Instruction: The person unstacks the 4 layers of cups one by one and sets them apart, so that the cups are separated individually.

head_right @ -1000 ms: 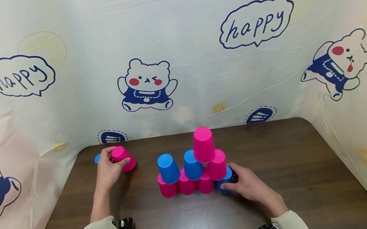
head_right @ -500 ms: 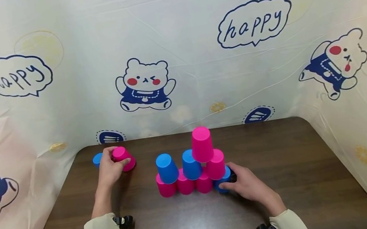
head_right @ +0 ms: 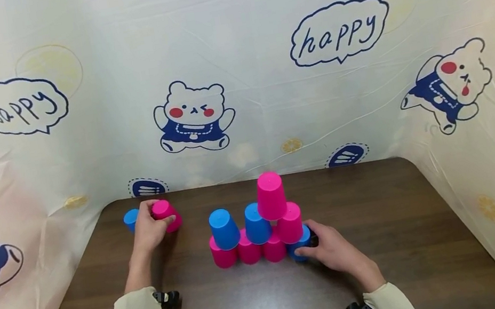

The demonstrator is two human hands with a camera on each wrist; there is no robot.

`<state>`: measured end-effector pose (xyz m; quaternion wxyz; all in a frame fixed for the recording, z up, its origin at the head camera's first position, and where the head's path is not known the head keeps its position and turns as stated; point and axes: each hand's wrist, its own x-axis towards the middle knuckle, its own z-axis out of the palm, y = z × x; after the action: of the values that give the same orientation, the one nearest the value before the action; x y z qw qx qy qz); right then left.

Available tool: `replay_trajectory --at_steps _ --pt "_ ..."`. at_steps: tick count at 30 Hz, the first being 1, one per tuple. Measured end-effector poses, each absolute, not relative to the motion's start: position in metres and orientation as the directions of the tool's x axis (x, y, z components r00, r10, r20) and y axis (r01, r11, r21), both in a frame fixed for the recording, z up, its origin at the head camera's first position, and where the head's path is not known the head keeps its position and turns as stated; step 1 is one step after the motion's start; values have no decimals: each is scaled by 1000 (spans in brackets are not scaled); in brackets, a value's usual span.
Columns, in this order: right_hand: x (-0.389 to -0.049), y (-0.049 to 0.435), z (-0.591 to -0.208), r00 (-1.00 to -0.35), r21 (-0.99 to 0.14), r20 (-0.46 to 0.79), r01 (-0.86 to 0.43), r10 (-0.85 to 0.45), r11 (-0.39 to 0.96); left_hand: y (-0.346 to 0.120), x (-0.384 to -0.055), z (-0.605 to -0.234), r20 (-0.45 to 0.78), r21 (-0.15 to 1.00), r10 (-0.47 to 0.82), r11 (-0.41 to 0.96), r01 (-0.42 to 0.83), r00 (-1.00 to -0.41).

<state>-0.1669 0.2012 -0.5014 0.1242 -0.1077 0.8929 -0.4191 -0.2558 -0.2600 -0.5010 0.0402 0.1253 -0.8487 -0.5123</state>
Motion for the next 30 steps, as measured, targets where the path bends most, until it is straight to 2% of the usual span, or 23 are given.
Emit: replay_trajectory --at_steps 18,30 --pt "-169 201 -503 -946 -778 -152 -63 -285 625 -259 -258 -500 -116 864 -244 453 -219 -963" --pt "-169 199 -503 -949 -774 -140 -73 -284 628 -254 -250 -481 80 894 -260 445 -45 -962"
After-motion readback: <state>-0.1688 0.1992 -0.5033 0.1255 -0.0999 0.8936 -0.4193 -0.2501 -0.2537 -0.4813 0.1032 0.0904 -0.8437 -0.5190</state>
